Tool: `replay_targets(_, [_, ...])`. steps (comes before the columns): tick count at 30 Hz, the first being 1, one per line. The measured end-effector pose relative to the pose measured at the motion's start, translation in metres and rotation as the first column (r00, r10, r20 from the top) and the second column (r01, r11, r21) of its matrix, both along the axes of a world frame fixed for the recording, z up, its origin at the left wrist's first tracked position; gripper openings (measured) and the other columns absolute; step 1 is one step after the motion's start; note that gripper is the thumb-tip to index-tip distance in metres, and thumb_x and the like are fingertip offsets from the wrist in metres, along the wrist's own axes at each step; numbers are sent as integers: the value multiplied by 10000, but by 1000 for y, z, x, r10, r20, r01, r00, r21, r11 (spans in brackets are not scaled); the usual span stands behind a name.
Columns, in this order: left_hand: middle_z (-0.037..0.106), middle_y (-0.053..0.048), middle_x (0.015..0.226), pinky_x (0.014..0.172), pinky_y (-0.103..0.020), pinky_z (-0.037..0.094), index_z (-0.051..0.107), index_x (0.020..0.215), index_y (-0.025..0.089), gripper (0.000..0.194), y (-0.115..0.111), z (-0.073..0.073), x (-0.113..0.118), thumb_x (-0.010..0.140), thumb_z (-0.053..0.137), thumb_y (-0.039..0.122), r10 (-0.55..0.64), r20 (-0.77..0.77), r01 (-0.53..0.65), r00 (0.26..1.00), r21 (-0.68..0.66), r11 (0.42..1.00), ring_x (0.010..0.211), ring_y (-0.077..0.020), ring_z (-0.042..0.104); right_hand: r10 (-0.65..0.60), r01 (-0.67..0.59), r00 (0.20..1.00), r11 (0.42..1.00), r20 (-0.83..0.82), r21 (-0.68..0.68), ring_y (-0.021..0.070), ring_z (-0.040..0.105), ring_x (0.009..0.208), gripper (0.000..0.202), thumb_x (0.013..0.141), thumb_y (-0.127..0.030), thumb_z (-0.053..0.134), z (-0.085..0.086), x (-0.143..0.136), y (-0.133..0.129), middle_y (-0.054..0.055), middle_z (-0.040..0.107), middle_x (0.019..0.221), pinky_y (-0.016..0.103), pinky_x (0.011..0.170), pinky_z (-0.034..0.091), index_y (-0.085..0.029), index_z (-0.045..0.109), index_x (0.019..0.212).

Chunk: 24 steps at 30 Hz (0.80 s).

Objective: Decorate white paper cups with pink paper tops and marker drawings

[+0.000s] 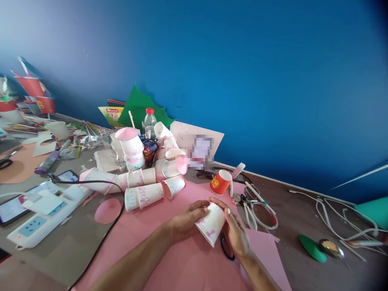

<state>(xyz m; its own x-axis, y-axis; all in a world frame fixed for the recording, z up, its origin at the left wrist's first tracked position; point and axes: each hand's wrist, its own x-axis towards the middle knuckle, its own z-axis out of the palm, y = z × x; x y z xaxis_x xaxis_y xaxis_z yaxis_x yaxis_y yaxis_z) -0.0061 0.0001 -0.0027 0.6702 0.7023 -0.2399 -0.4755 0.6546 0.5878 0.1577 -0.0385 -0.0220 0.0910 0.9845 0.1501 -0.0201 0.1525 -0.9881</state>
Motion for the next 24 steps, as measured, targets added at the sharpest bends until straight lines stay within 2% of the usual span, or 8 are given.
replay_targets(7, [652,-33,907,809,-315,431,645,1037,162,414,-1,1,1,672,802,279,36,-39,-34,999,35,999,837,-169,604,30,-36,997,996,-73,-82,275,587,1183,433,923,-542,462,0,-1,-1,74,709,1159,443,1019,467,-285,662,1208])
replay_targets(11, [654,-42,898,792,-316,437,631,1053,155,406,0,2,0,699,782,285,16,-37,-15,999,25,1000,840,-176,611,67,-95,968,990,-242,-108,279,584,1186,439,902,-564,488,2,-6,-2,73,695,1189,449,1018,464,-292,656,1202])
replay_targets(15, [667,-48,888,793,-315,444,641,1003,151,400,1,4,0,666,807,289,28,-31,-29,999,-28,999,836,-178,618,94,-152,915,981,-393,-119,295,573,1199,546,877,-659,438,2,-9,-3,91,676,1223,478,993,478,-277,655,1200])
replay_targets(19, [674,-49,869,767,-311,443,659,944,145,363,2,6,1,645,813,282,24,-47,-27,999,-55,998,791,-170,613,97,-158,905,980,-415,-118,299,551,1227,593,848,-712,424,2,-10,-3,87,675,1228,488,1010,461,-290,658,1194])
replay_targets(24, [671,-52,877,792,-325,443,653,966,149,357,2,5,0,662,802,263,42,-51,-46,998,-80,996,815,-179,618,113,-179,899,977,-423,-119,305,524,1258,580,854,-705,414,3,-10,-3,72,658,1261,502,1035,436,-304,660,1193])
